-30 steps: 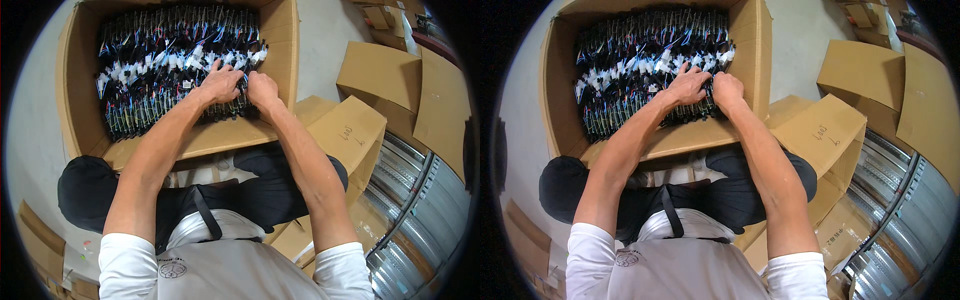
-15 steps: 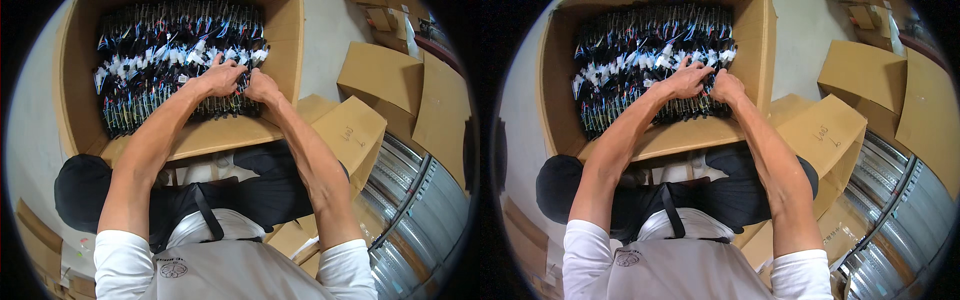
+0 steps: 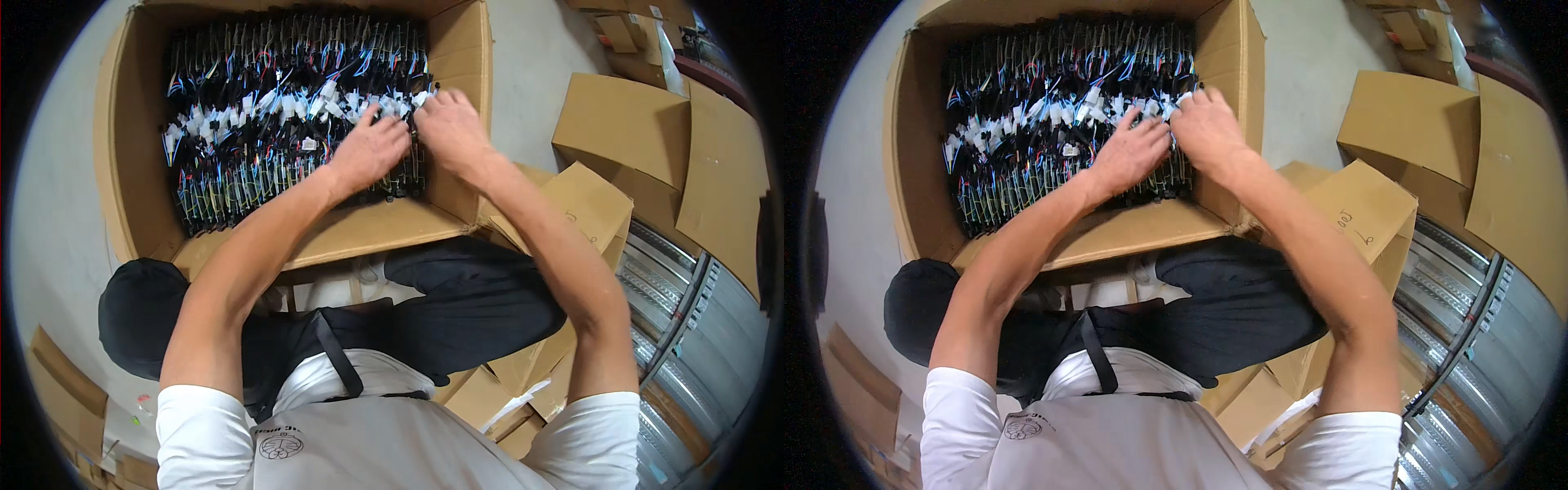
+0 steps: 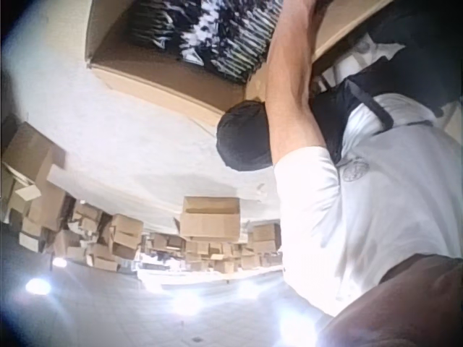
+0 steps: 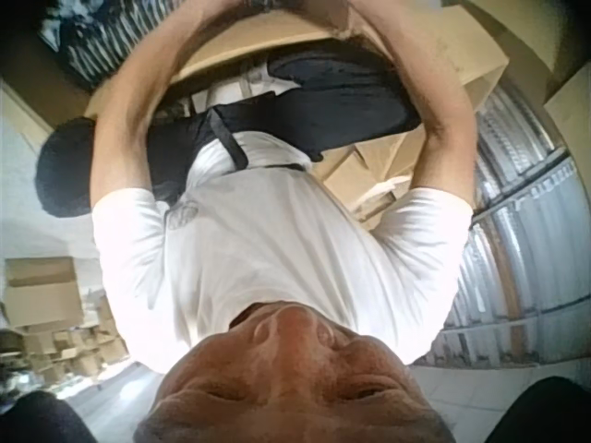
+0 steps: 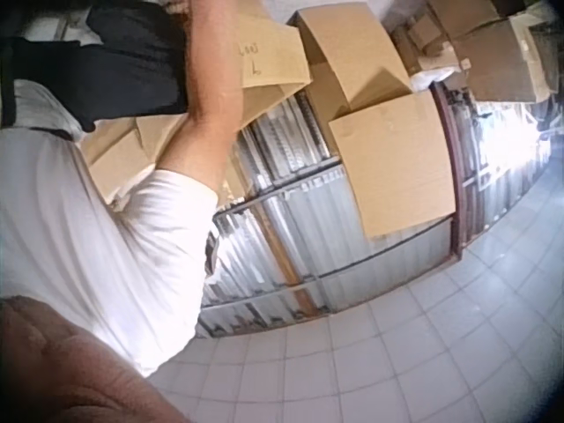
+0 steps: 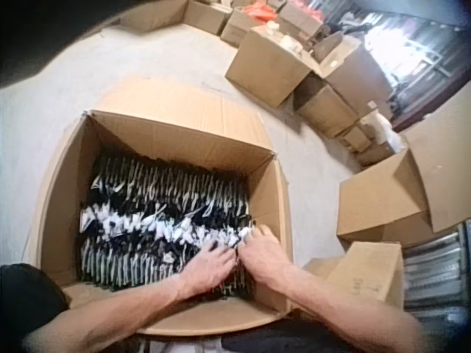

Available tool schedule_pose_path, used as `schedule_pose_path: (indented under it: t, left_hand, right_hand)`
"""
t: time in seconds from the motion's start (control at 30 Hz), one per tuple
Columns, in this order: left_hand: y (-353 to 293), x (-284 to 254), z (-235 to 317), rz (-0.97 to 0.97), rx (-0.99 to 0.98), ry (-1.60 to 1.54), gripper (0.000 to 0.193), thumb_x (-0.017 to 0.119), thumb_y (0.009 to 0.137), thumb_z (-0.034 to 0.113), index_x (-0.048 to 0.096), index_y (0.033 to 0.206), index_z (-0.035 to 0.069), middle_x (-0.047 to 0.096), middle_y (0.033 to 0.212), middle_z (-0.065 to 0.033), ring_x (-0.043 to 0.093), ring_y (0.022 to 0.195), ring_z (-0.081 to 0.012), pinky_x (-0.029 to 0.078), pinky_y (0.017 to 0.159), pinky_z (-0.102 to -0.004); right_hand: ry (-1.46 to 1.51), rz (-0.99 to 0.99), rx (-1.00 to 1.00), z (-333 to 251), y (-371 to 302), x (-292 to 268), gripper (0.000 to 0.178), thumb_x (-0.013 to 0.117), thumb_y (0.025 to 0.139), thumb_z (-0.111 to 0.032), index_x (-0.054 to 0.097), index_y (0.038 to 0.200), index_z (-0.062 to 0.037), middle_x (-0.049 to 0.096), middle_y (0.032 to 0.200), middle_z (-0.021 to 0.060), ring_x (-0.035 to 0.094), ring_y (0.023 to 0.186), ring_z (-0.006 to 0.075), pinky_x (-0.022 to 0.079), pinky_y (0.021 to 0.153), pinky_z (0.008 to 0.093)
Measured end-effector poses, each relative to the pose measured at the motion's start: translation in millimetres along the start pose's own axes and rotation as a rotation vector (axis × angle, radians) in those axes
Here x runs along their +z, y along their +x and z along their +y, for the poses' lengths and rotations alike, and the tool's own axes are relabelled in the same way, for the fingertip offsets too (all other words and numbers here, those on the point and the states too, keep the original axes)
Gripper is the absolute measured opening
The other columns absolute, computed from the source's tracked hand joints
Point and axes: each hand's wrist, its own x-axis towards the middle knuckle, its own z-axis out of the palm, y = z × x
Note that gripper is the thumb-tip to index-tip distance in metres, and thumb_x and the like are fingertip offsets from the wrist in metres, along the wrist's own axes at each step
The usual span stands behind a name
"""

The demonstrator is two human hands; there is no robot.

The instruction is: The person takes wired circuit board assemblies from a cardboard box, aligns them by hand, and packs them neatly in rows into another cardboard box.

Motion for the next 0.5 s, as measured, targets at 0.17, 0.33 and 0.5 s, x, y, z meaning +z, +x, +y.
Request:
schedule_pose_path:
  t: [0.17, 0.33, 0.5]
  left_hand:
    - [5, 11, 34, -0.082, 0.441, -0.037, 0.04, 0.055, 0.093, 0.026, 0.062, 0.124, 0.001, 0.058, 0.134, -0.0154, 0.051, 0.13, -0.0276, 0.026, 0.12, -0.0523]
    - [3, 32, 9, -0.177, 0.505, -0.12, 0.041, 0.052, 0.089, 0.019, 0.061, 0.123, -0.001, 0.058, 0.136, -0.014, 0.05, 0.131, -0.0264, 0.039, 0.111, -0.0383]
    - [12, 23, 13, -0.387, 0.584, -0.158, 0.03, 0.055, 0.087, 0.02, 0.067, 0.108, 0.003, 0.056, 0.139, -0.0108, 0.048, 0.133, -0.0243, 0.036, 0.113, -0.037]
  right_hand:
    - [0.144, 0.533, -0.17, 46, -22, 22, 0.035, 0.07, 0.086, -0.029, 0.064, 0.111, -0.0043, 0.067, 0.114, 0.0105, 0.055, 0.122, 0.0275, 0.037, 0.113, 0.0443]
    - [0.282, 0.679, -0.163, 42, -13, 39, 0.03, 0.07, 0.087, -0.031, 0.067, 0.105, -0.0064, 0.07, 0.105, 0.0094, 0.062, 0.112, 0.0267, 0.039, 0.111, 0.045]
    - [0.349, 0.712, -0.146, 48, -18, 46, 0.025, 0.071, 0.085, -0.031, 0.07, 0.095, -0.0078, 0.071, 0.097, 0.009, 0.065, 0.103, 0.0238, 0.04, 0.11, 0.0444]
